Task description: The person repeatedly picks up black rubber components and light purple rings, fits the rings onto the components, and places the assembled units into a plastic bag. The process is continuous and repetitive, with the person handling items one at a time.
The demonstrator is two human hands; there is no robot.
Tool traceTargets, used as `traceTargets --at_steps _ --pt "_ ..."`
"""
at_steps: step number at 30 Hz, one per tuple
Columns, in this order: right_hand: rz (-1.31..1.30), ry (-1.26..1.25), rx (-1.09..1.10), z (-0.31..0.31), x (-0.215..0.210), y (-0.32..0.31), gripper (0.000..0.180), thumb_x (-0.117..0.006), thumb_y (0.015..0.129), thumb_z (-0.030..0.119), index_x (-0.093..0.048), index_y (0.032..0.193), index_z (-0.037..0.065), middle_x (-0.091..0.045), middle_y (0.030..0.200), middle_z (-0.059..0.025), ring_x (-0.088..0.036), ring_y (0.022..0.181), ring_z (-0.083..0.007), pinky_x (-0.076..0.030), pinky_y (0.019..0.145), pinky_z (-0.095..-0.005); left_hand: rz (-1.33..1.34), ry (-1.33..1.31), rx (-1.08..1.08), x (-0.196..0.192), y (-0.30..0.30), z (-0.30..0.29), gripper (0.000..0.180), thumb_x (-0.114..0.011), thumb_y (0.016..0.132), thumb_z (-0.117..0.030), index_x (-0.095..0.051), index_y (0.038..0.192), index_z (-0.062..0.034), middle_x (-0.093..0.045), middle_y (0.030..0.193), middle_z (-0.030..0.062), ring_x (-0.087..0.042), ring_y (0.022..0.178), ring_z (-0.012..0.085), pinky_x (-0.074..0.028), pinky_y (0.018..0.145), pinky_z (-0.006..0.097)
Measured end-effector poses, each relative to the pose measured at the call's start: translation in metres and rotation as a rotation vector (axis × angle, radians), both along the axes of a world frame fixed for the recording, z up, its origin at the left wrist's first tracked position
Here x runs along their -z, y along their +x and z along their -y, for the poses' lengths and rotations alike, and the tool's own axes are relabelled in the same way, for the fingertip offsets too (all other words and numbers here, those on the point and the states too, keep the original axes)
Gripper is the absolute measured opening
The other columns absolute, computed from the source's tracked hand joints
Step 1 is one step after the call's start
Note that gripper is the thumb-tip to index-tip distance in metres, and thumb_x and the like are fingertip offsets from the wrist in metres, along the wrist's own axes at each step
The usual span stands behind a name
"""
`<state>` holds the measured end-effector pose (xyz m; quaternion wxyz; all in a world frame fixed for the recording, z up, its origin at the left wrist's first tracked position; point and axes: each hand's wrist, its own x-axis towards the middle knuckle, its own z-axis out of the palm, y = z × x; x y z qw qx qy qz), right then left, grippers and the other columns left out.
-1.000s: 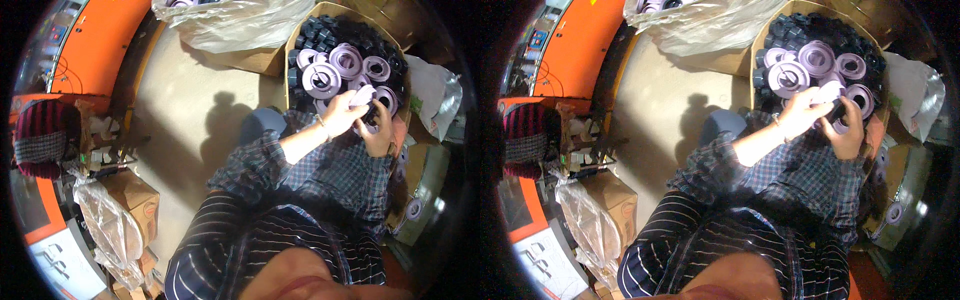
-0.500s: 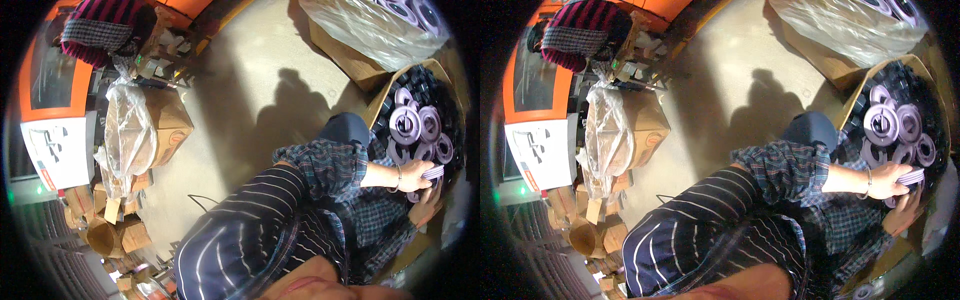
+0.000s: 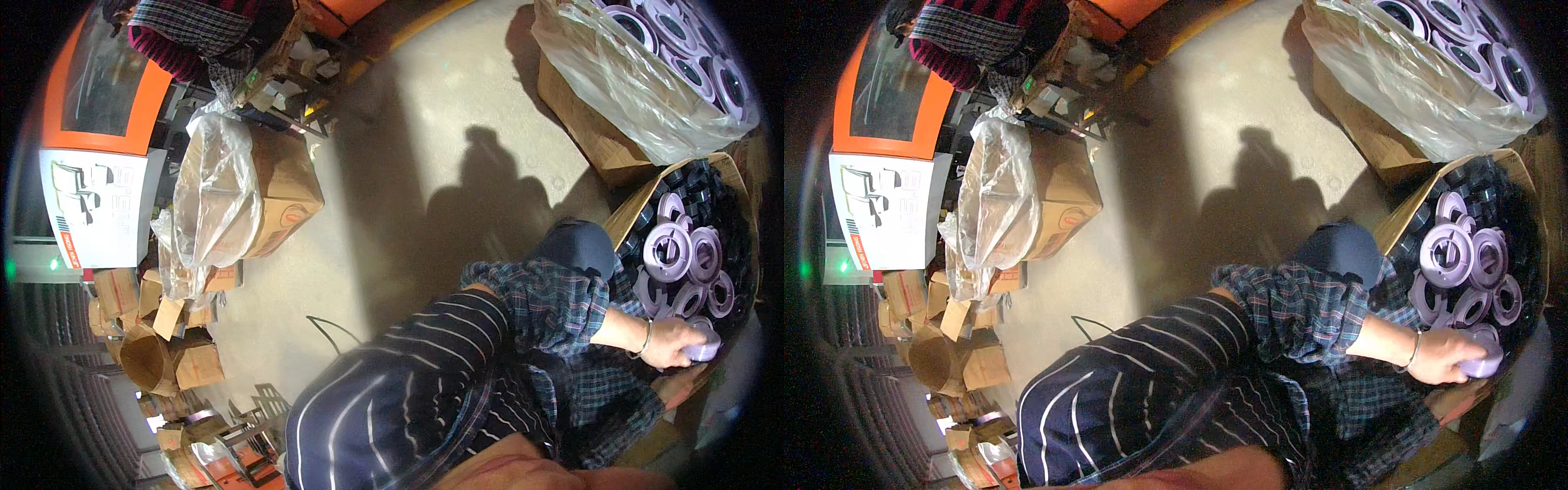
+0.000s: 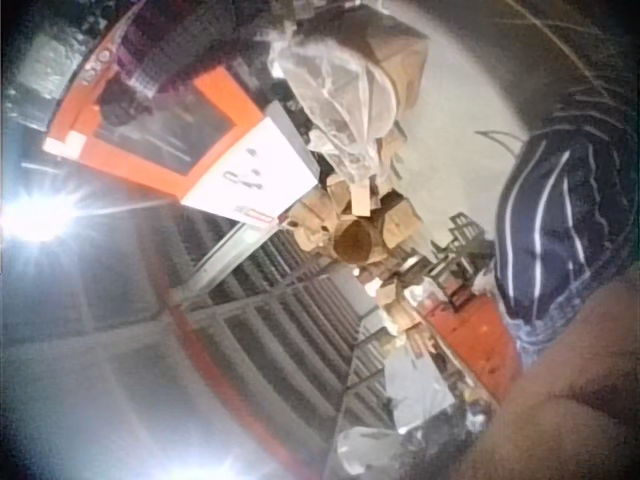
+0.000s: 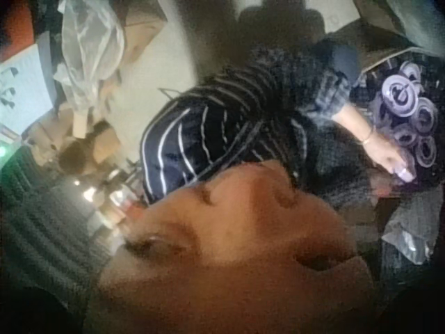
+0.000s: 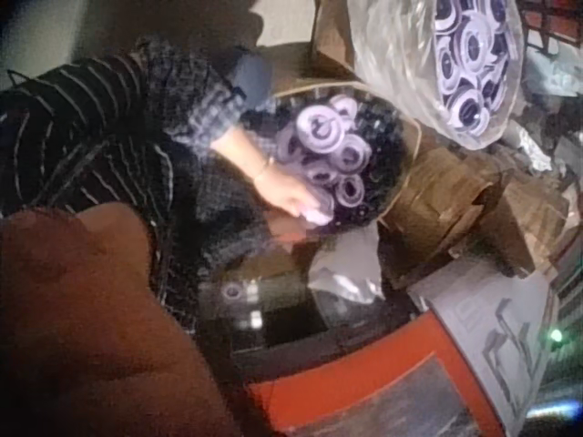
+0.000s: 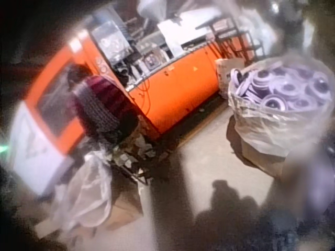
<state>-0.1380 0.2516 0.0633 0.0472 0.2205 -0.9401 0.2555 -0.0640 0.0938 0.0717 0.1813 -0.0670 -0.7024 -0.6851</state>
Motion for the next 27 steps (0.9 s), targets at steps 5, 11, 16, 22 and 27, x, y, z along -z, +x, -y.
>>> traceTargets --at_steps 5,11,16,22,27 --pt "0.175 -0.334 -0.135 0.004 0.001 0.007 0.056 -0.047 0.102 0.044 -0.047 0.142 0.005 -0.058 0.132 -0.0223 -0.062 0.110 -0.0318 -0.049 0.087 -0.0441 0.227 0.299 -0.171 0.005 -0.004 0.007 0.030 -0.070 0.081 -0.009 -0.057 0.106 0.0015 -0.067 0.088 0.0234 -0.068 0.086 0.0383 -0.053 0.073 0.045" --pt "0.014 -0.172 -0.007 -0.010 0.019 -0.001 0.053 -0.052 0.101 0.039 -0.048 0.141 0.004 -0.060 0.130 -0.0212 -0.062 0.110 -0.0306 -0.049 0.088 -0.0431 -0.093 -0.121 -0.161 0.008 -0.003 -0.004 0.032 -0.074 0.074 -0.011 -0.061 0.101 -0.0025 -0.067 0.094 0.0190 -0.065 0.095 0.0386 -0.051 0.081 0.046" --pt "0.020 -0.200 -0.020 -0.012 0.027 -0.008 0.051 -0.054 0.101 0.036 -0.048 0.140 0.004 -0.060 0.129 -0.0209 -0.062 0.109 -0.0303 -0.049 0.088 -0.0428 -0.497 -0.220 -0.108 0.006 -0.007 -0.006 0.034 -0.076 0.074 -0.014 -0.058 0.100 -0.0007 -0.064 0.096 0.0182 -0.063 0.096 0.0386 -0.050 0.084 0.046" --pt "0.020 -0.216 -0.031 -0.011 0.035 -0.007 0.050 -0.056 0.100 0.034 -0.049 0.140 0.004 -0.061 0.127 -0.0206 -0.062 0.109 -0.0298 -0.049 0.087 -0.0423 -0.341 -0.177 -0.047 0.007 0.000 -0.007 0.035 -0.074 0.076 -0.013 -0.057 0.104 0.0005 -0.064 0.098 0.0198 -0.062 0.096 0.0398 -0.049 0.084 0.046" --pt "0.017 -0.223 -0.023 -0.023 0.038 -0.008 0.049 -0.057 0.100 0.032 -0.049 0.139 0.004 -0.061 0.126 -0.0203 -0.062 0.108 -0.0295 -0.049 0.087 -0.0419 -0.267 -0.194 -0.061 0.004 0.002 -0.004 0.037 -0.074 0.074 -0.010 -0.058 0.106 0.0009 -0.064 0.098 0.0199 -0.062 0.097 0.0395 -0.049 0.083 0.047"
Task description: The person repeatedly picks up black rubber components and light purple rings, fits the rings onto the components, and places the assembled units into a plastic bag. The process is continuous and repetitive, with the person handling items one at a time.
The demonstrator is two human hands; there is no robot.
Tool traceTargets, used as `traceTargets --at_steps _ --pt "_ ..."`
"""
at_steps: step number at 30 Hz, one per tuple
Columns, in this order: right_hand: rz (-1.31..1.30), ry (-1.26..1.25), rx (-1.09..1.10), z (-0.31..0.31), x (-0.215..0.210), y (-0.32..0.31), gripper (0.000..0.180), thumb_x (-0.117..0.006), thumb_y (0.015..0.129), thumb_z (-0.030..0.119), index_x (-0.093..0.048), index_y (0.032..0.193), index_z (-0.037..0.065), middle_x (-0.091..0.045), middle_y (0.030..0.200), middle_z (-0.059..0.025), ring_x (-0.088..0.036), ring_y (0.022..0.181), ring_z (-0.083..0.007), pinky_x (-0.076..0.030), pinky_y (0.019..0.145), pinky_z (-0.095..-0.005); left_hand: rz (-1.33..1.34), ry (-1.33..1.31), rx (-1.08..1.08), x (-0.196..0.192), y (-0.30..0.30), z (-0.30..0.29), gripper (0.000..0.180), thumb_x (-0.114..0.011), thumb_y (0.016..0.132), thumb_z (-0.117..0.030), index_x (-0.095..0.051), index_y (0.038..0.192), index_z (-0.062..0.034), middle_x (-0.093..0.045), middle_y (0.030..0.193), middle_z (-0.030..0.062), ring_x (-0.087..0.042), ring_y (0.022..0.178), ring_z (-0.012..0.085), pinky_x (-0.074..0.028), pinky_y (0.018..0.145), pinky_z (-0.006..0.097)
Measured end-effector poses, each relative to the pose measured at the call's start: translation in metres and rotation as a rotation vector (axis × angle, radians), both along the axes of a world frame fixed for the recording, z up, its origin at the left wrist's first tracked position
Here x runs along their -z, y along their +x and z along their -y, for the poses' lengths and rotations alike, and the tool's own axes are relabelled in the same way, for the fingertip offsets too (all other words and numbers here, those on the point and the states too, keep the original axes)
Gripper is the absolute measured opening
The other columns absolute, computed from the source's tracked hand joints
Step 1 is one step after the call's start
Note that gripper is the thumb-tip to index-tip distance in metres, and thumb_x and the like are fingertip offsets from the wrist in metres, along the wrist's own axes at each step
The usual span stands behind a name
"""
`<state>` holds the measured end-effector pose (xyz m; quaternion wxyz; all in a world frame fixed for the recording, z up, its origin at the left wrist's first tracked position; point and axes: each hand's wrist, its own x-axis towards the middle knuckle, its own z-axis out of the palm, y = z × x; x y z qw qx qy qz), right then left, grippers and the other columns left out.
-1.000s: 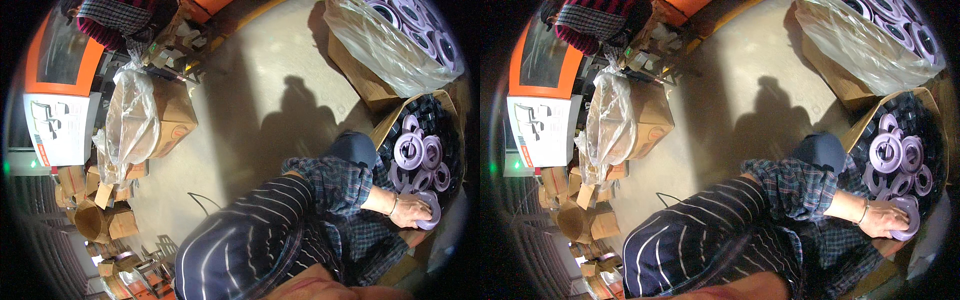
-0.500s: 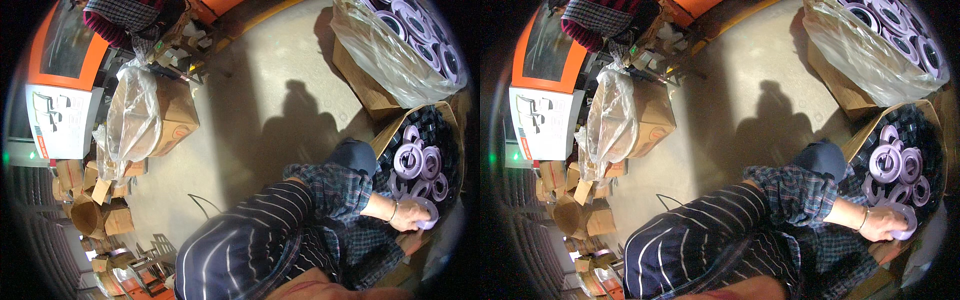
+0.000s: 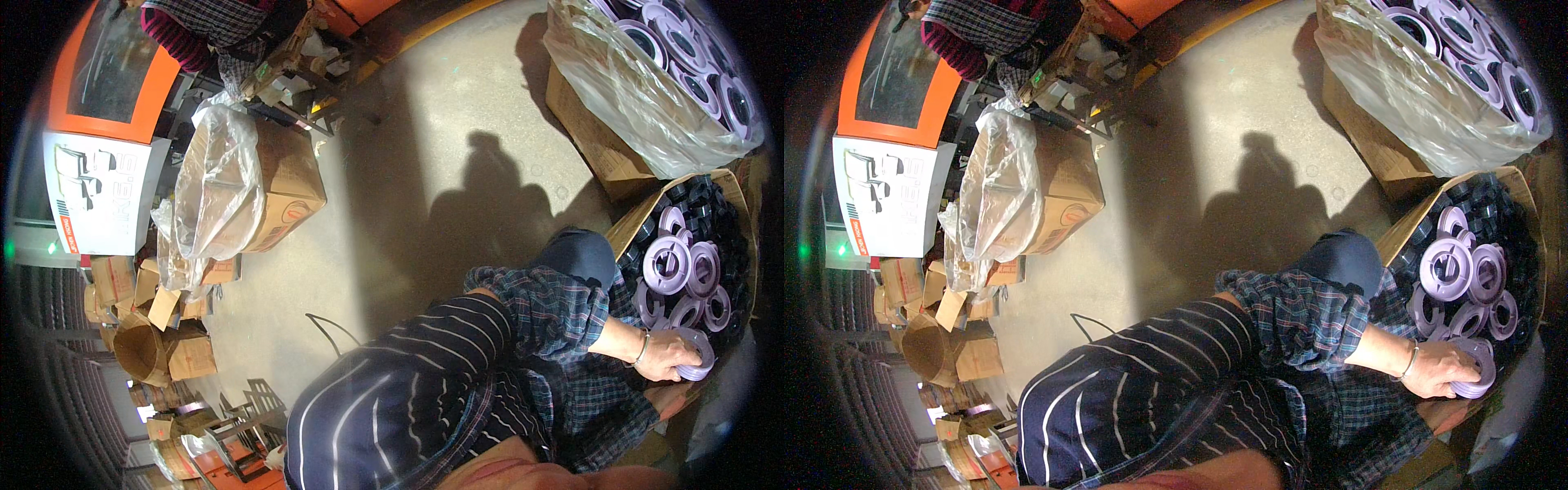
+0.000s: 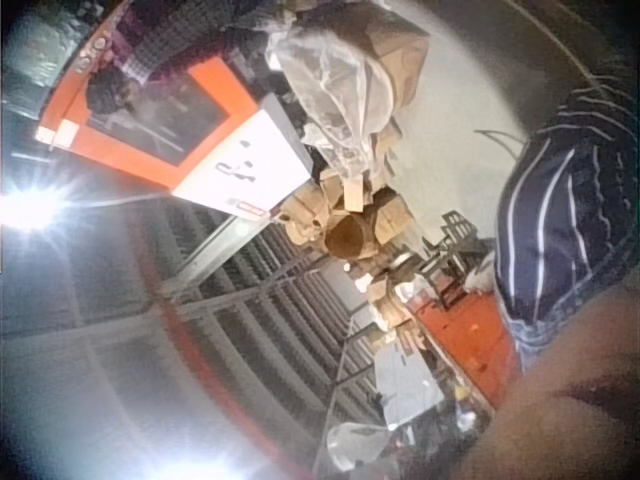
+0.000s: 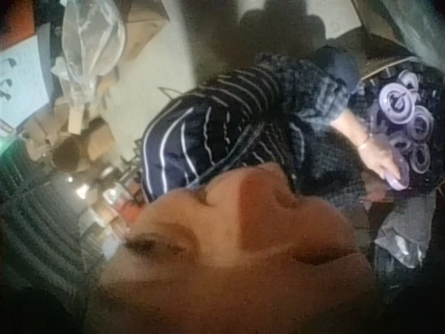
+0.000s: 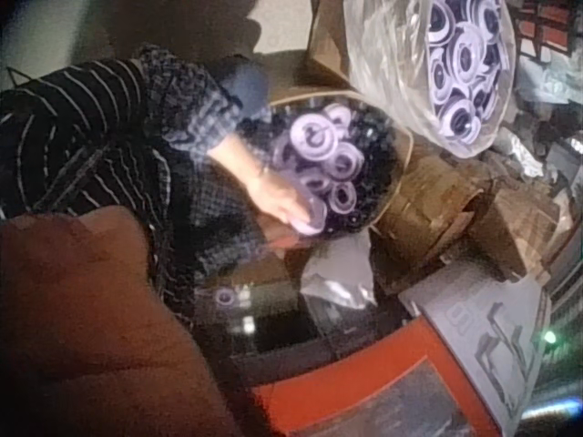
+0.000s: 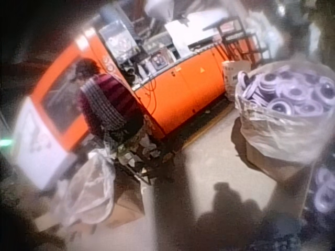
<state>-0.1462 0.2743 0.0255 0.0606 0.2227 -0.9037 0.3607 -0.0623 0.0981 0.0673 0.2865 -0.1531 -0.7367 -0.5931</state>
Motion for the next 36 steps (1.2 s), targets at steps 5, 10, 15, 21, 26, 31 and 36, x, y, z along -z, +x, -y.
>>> traceTargets --at_steps 5,10,15,21,26,31,36 --pt "-0.003 -0.018 -0.004 -0.003 0.005 -0.002 0.048 -0.059 0.099 0.030 -0.049 0.138 0.004 -0.062 0.125 -0.0200 -0.062 0.108 -0.0291 -0.049 0.087 -0.0416 0.000 0.041 -0.014 -0.003 0.002 0.001 0.041 -0.075 0.073 -0.010 -0.056 0.108 0.0006 -0.064 0.099 0.0205 -0.062 0.097 0.0403 -0.050 0.083 0.047" --pt "0.012 -0.049 -0.037 -0.002 0.010 -0.005 0.047 -0.061 0.099 0.027 -0.050 0.138 0.004 -0.062 0.124 -0.0197 -0.062 0.107 -0.0287 -0.049 0.087 -0.0412 0.299 0.220 -0.082 0.000 0.001 -0.006 0.053 -0.074 0.078 -0.020 -0.051 0.120 0.0011 -0.066 0.102 0.0228 -0.063 0.098 0.0421 -0.051 0.083 0.047" --pt "0.048 -0.109 -0.080 -0.001 0.016 -0.007 0.046 -0.062 0.098 0.025 -0.050 0.137 0.003 -0.062 0.123 -0.0193 -0.062 0.107 -0.0283 -0.049 0.087 -0.0408 0.497 0.331 -0.195 0.005 -0.004 -0.002 0.032 -0.069 0.085 -0.022 -0.053 0.098 0.0021 -0.064 0.090 0.0251 -0.064 0.085 0.0423 -0.050 0.071 0.047" --pt "-0.135 0.004 -0.150 -0.001 0.018 -0.007 0.043 -0.064 0.097 0.019 -0.051 0.135 0.003 -0.062 0.120 -0.0170 -0.062 0.106 -0.0266 -0.050 0.087 -0.0379 0.550 0.411 -0.187 0.007 -0.003 0.000 0.027 -0.066 0.090 -0.021 -0.055 0.097 0.0032 -0.063 0.087 0.0246 -0.064 0.085 0.0426 -0.049 0.072 0.048" --pt "0.006 -0.083 -0.243 -0.003 0.018 -0.009 0.045 -0.064 0.096 0.018 -0.051 0.137 0.005 -0.057 0.129 -0.0180 -0.059 0.114 -0.0272 -0.048 0.094 -0.0364 0.611 0.388 -0.229 0.014 -0.008 -0.001 0.029 -0.066 0.091 -0.022 -0.057 0.096 0.0048 -0.063 0.089 0.0267 -0.063 0.090 0.0434 -0.049 0.076 0.047" --pt "-0.114 0.027 -0.259 0.000 0.011 -0.009 0.044 -0.067 0.095 0.019 -0.053 0.135 0.006 -0.062 0.121 -0.0159 -0.062 0.103 -0.0247 -0.051 0.084 -0.0364 0.601 0.434 -0.246 0.019 -0.010 -0.003 0.030 -0.066 0.091 -0.022 -0.059 0.097 0.0066 -0.064 0.089 0.0273 -0.064 0.088 0.0427 -0.049 0.075 0.047" --pt "-0.135 0.120 -0.264 0.005 -0.003 -0.001 0.045 -0.071 0.092 0.023 -0.057 0.130 0.004 -0.066 0.115 -0.0185 -0.066 0.101 -0.0292 -0.053 0.086 -0.0370 0.614 0.536 -0.239 0.020 -0.011 0.000 0.031 -0.065 0.091 -0.022 -0.060 0.098 0.0072 -0.065 0.089 0.0273 -0.065 0.088 0.0417 -0.049 0.075 0.047"
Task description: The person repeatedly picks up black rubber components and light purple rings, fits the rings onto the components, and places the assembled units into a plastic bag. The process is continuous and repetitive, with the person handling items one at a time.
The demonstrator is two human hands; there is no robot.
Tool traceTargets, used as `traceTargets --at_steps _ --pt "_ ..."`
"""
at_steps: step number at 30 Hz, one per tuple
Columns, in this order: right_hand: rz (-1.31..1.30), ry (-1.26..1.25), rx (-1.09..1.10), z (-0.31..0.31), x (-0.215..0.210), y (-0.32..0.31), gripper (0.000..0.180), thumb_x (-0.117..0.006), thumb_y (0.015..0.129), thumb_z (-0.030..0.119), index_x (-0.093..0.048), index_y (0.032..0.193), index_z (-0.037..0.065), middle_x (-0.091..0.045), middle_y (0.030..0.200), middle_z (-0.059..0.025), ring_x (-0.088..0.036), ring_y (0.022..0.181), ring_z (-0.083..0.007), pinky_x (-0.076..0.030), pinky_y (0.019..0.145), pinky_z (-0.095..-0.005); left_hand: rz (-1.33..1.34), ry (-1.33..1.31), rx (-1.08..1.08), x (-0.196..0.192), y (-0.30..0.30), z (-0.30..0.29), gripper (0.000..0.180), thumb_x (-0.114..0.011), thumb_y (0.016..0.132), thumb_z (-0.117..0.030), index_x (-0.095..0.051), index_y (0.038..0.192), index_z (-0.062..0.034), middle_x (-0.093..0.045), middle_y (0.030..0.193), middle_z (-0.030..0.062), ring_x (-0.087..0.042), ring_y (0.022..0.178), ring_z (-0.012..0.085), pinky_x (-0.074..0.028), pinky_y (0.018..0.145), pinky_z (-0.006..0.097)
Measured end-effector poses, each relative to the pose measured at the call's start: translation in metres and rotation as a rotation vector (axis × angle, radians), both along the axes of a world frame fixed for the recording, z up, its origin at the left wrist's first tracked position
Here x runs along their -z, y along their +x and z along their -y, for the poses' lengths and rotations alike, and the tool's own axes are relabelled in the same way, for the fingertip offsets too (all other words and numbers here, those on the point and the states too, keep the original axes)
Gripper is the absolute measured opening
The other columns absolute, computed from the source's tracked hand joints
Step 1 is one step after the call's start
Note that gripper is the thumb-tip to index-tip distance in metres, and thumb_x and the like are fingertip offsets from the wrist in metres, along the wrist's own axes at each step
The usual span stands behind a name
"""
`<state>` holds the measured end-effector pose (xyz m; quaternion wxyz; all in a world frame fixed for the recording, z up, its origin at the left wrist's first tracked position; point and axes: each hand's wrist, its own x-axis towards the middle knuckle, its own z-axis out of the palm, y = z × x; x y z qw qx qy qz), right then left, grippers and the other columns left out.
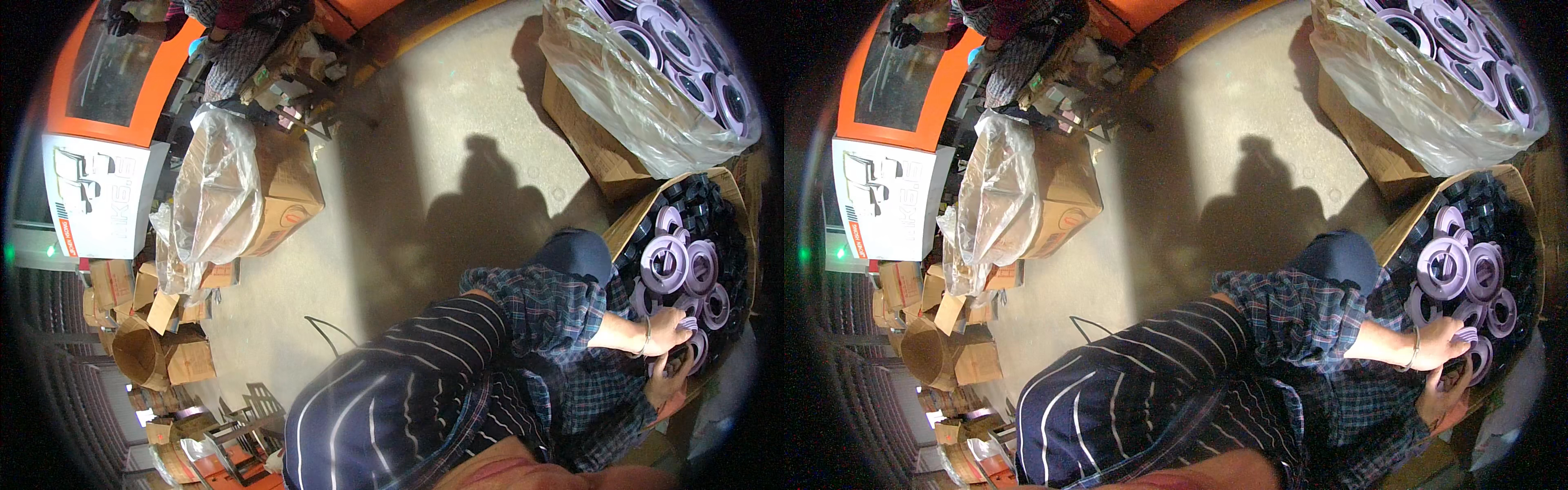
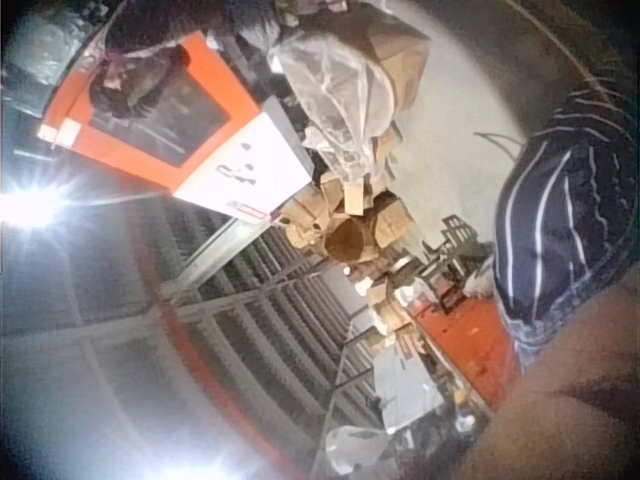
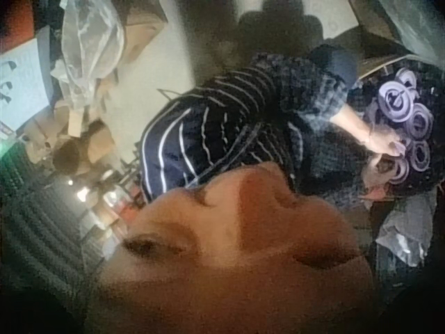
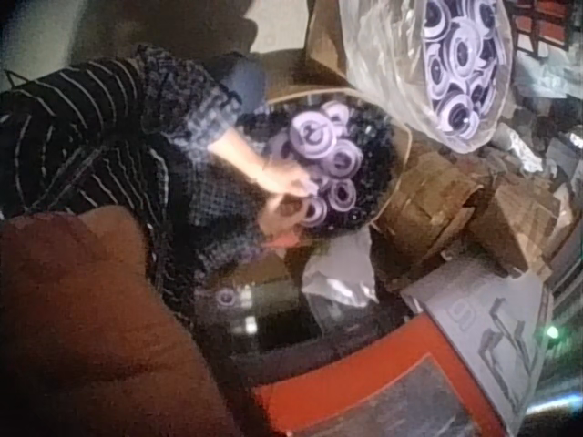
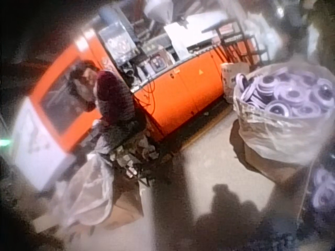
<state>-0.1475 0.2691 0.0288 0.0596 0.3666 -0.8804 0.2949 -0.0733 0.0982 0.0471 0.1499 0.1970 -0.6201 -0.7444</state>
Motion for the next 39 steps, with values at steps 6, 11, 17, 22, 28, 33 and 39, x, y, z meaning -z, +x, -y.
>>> traceTargets --at_steps 6,11,17,22,28,33,39 --pt "-0.134 -0.004 -0.004 -0.005 0.007 -0.003 0.048 -0.067 0.094 0.033 -0.057 0.130 0.003 -0.067 0.112 -0.0191 -0.067 0.097 -0.0287 -0.053 0.084 -0.0363 -0.074 -0.257 -0.024 -0.008 0.005 0.008 0.025 -0.064 0.091 -0.018 -0.059 0.096 0.0057 -0.067 0.080 0.0232 -0.069 0.080 0.0353 -0.052 0.069 0.045" --pt "0.197 -0.066 0.251 -0.012 0.023 -0.021 0.050 -0.059 0.100 0.030 -0.047 0.141 0.004 -0.055 0.135 -0.0217 -0.057 0.118 -0.0323 -0.046 0.100 -0.0401 -0.426 -0.415 0.207 -0.022 0.017 0.005 0.037 -0.070 0.081 -0.011 -0.052 0.111 0.0006 -0.066 0.088 0.0156 -0.069 0.081 0.0327 -0.053 0.068 0.044" --pt "0.149 -0.182 0.136 -0.013 0.033 -0.020 0.052 -0.057 0.101 0.029 -0.042 0.143 0.003 -0.052 0.138 -0.0217 -0.055 0.122 -0.0304 -0.046 0.101 -0.0390 -0.573 -0.461 0.276 -0.021 0.015 0.000 0.036 -0.073 0.077 -0.013 -0.052 0.104 0.0005 -0.061 0.097 0.0210 -0.061 0.093 0.0426 -0.048 0.078 0.050" --pt "0.177 -0.256 0.067 -0.017 0.033 -0.018 0.054 -0.056 0.101 0.029 -0.039 0.145 0.002 -0.050 0.141 -0.0216 -0.053 0.125 -0.0288 -0.046 0.102 -0.0381 -0.196 -0.110 0.096 -0.016 0.012 -0.002 0.029 -0.071 0.083 -0.015 -0.051 0.099 -0.0001 -0.061 0.083 0.0212 -0.063 0.079 0.0398 -0.047 0.068 0.043" --pt "0.136 -0.203 0.101 -0.019 0.040 -0.015 0.055 -0.055 0.102 0.030 -0.038 0.147 0.003 -0.044 0.145 -0.0246 -0.047 0.132 -0.0331 -0.040 0.109 -0.0417 -0.210 -0.357 0.232 -0.026 0.023 -0.005 0.030 -0.072 0.079 -0.013 -0.055 0.100 -0.0008 -0.064 0.093 0.0211 -0.064 0.090 0.0411 -0.049 0.074 0.048" --pt "0.141 -0.221 0.145 -0.023 0.039 -0.024 0.056 -0.056 0.101 0.029 -0.037 0.147 0.003 -0.044 0.145 -0.0246 -0.046 0.132 -0.0332 -0.040 0.109 -0.0427 -0.668 -0.604 0.295 -0.037 0.028 -0.007 0.037 -0.072 0.074 -0.012 -0.056 0.104 0.0031 -0.061 0.108 0.0218 -0.057 0.105 0.0423 -0.047 0.089 0.049" --pt "0.192 -0.232 0.180 -0.026 0.035 -0.029 0.057 -0.056 0.101 0.029 -0.037 0.148 0.003 -0.044 0.145 -0.0245 -0.046 0.132 -0.0333 -0.040 0.109 -0.0439 -0.299 -0.348 0.186 -0.034 0.028 -0.009 0.031 -0.068 0.082 -0.013 -0.054 0.107 -0.0006 -0.063 0.082 0.0200 -0.064 0.078 0.0366 -0.049 0.069 0.044"
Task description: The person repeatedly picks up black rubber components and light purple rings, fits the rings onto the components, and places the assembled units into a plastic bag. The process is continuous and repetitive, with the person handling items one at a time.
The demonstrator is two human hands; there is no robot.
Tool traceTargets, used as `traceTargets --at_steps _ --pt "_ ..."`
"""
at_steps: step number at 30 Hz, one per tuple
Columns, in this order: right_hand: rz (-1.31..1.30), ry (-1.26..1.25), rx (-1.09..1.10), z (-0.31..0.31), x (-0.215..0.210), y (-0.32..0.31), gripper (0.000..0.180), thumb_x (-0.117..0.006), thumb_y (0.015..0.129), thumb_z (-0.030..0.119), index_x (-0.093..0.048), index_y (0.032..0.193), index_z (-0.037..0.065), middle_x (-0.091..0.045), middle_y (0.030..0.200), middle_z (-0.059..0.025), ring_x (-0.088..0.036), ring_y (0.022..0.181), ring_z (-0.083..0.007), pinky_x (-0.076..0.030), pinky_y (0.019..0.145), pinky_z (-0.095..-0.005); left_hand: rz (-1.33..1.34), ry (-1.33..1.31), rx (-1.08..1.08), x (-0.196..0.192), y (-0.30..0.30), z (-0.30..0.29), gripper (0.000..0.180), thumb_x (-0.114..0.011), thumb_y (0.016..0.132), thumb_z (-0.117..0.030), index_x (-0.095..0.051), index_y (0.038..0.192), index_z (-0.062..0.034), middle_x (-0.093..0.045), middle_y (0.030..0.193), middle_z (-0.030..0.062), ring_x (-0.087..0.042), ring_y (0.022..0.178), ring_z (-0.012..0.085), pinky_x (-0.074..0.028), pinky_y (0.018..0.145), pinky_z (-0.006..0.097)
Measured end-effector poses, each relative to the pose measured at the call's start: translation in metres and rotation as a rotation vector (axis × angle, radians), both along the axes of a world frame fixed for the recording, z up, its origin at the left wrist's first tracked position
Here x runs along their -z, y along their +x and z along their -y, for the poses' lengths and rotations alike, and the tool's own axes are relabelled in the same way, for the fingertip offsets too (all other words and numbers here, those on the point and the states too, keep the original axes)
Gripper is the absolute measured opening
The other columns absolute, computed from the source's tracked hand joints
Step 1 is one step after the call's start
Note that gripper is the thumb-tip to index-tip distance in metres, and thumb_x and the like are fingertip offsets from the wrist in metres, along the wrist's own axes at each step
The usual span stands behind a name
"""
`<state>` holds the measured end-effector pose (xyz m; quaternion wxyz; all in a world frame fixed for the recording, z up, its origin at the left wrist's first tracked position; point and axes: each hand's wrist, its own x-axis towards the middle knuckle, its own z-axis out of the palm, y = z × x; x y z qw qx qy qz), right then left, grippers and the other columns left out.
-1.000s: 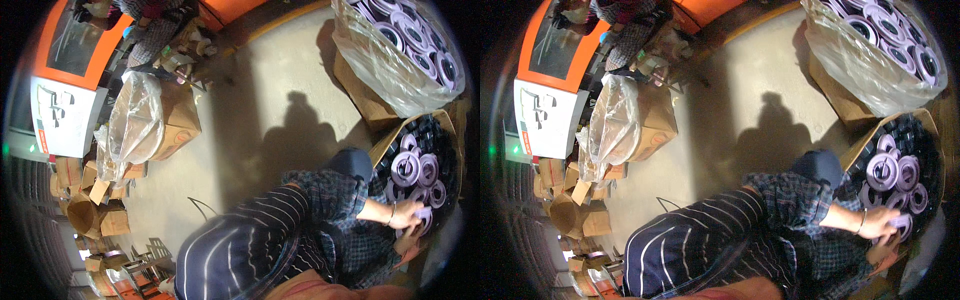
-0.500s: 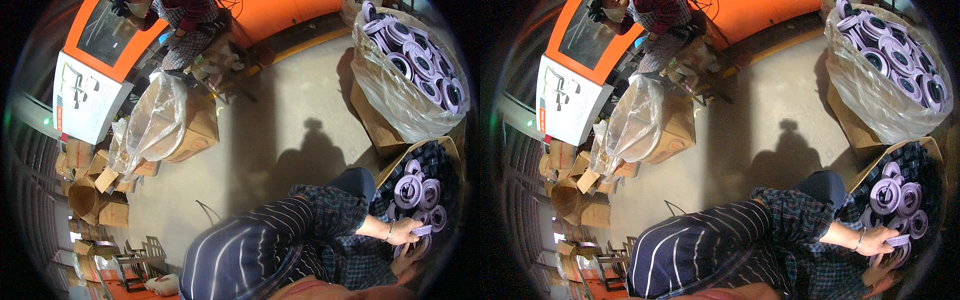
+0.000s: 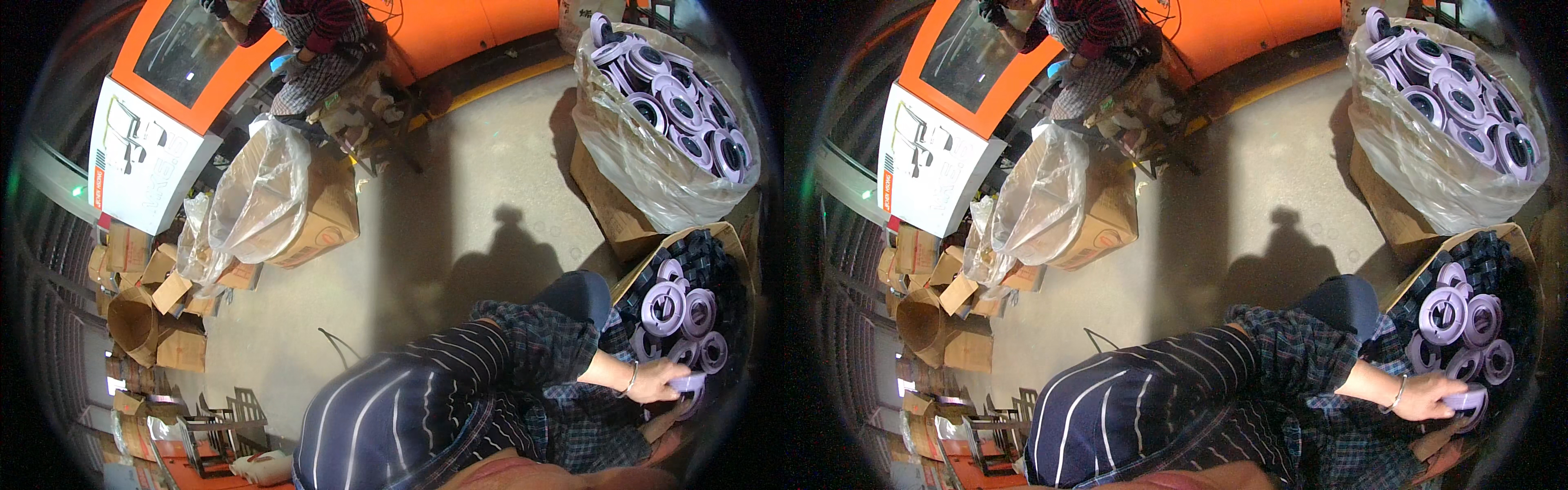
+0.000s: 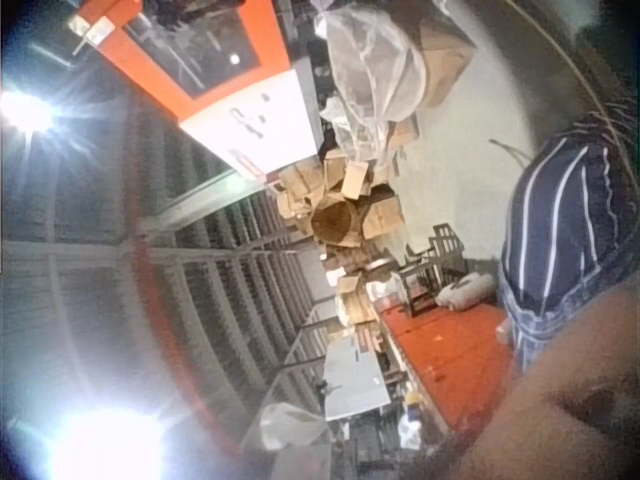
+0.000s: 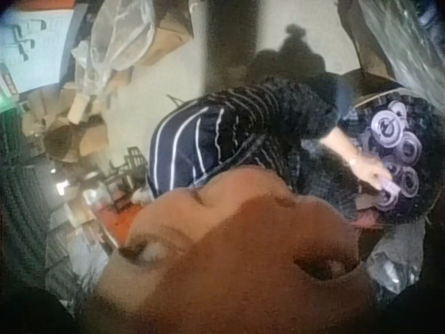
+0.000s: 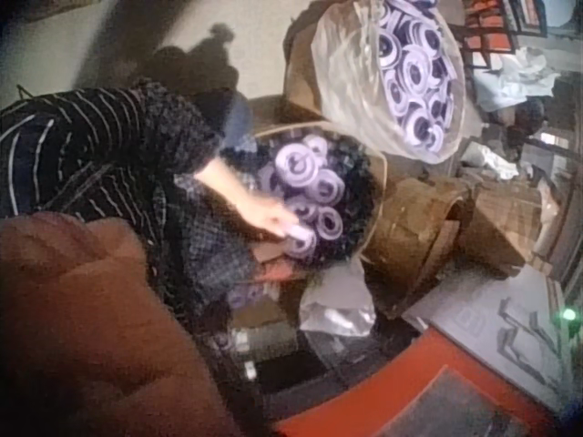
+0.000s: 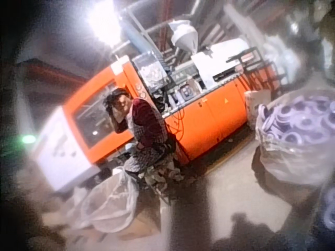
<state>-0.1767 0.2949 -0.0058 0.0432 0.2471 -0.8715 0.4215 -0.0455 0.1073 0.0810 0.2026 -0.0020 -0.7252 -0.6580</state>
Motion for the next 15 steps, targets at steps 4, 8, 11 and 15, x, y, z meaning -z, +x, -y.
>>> traceTargets --at_steps 4,8,11,15 --pt "-0.004 -0.093 -0.182 0.010 0.001 0.015 0.057 -0.057 0.101 0.028 -0.036 0.148 0.004 -0.042 0.147 -0.0232 -0.045 0.134 -0.0338 -0.039 0.110 -0.0447 0.063 0.239 -0.115 0.003 -0.004 0.005 0.025 -0.068 0.083 -0.012 -0.056 0.100 0.0019 -0.064 0.083 0.0213 -0.066 0.082 0.0362 -0.050 0.070 0.041" --pt "-0.044 0.038 -0.111 0.016 -0.003 0.023 0.059 -0.062 0.098 0.023 -0.036 0.146 0.000 -0.041 0.147 -0.0224 -0.043 0.134 -0.0349 -0.036 0.111 -0.0427 0.094 0.050 -0.095 0.000 0.000 0.005 0.026 -0.069 0.082 -0.011 -0.055 0.101 0.0008 -0.065 0.087 0.0218 -0.065 0.085 0.0390 -0.050 0.072 0.043" --pt "-0.010 0.021 -0.084 0.015 -0.005 0.020 0.060 -0.062 0.098 0.025 -0.036 0.147 0.000 -0.041 0.148 -0.0222 -0.042 0.135 -0.0349 -0.036 0.111 -0.0430 -0.024 -0.024 0.045 -0.006 0.005 0.003 0.028 -0.069 0.079 -0.010 -0.057 0.102 -0.0024 -0.066 0.091 0.0194 -0.065 0.088 0.0389 -0.050 0.074 0.045" --pt "0.004 -0.006 -0.070 0.014 -0.001 0.014 0.061 -0.062 0.098 0.027 -0.036 0.147 0.001 -0.041 0.148 -0.0221 -0.042 0.135 -0.0349 -0.036 0.111 -0.0435 -0.397 -0.235 0.086 -0.011 0.006 0.003 0.033 -0.071 0.076 -0.010 -0.054 0.102 0.0028 -0.060 0.110 0.0228 -0.058 0.106 0.0419 -0.046 0.089 0.049"
